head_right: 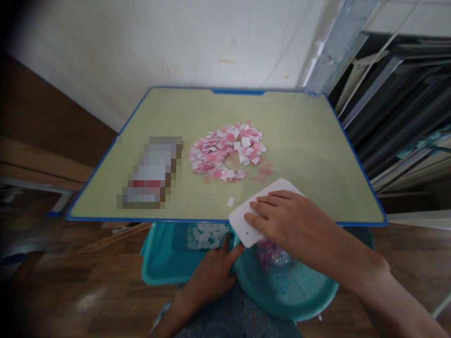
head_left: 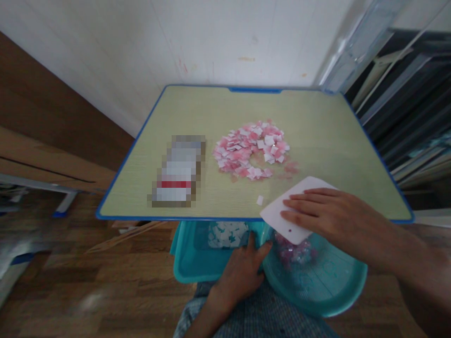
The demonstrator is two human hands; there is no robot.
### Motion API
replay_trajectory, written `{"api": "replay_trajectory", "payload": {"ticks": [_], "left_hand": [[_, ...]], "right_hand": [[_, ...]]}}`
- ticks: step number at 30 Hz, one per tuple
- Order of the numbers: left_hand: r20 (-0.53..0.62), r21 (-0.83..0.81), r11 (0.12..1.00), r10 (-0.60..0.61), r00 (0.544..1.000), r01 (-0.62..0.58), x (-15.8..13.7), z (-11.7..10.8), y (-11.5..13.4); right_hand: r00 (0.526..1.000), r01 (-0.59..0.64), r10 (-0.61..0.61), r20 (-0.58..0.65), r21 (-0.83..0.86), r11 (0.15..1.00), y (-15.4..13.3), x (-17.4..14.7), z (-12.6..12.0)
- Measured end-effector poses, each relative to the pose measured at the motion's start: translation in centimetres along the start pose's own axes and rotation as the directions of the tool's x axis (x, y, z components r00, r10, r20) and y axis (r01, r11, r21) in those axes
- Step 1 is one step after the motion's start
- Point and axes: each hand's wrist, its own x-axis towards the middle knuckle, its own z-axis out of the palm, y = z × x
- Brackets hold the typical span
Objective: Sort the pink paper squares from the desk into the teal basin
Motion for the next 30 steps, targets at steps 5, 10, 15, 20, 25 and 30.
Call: {"api": "replay_trajectory", "payload": {"ticks": [5,10,15,20,25,30], "left_hand": [[0.011,0.0,1.0,-0.008,1.0,0.008,-0.1,-0.2,0.1],[0.006,0.011,1.0,-0.027,1.0,0.027,-0.1,0.0,0.2],[-0.014,0.013,1.0,-0.009,1.0,0.01,0.0,0.1,0.1],[-0.011,0.02,1.0,-0.003,1.0,0.003,0.0,0.1,0.1],[-0.03,0.036,0.999,-0.005,1.0,0.006,0.0,-0.1,0.3],[-0.012,0.047,0.999,-0.013,1.0,0.013,-0.1,-0.2,0.3]], "right_hand": [[0.995,-0.1,0.101,0.015,-0.054,0.994,1.4,-1.9,0.8],[0.992,-0.121,0.118,-0.035,-0.127,0.984,1.8,-2.1,0.4],[0.999,-0.016,0.01,-0.039,-0.158,0.987,0.4,-0.6,0.2],[0.996,0.038,-0.053,-0.068,-0.205,0.978,0.2,-0.6,-0.2],[0.99,0.102,-0.121,-0.069,-0.226,0.969,-0.4,0.0,-0.5],[0.991,0.107,-0.126,-0.053,-0.282,0.953,0.3,-0.8,-0.1]]}}
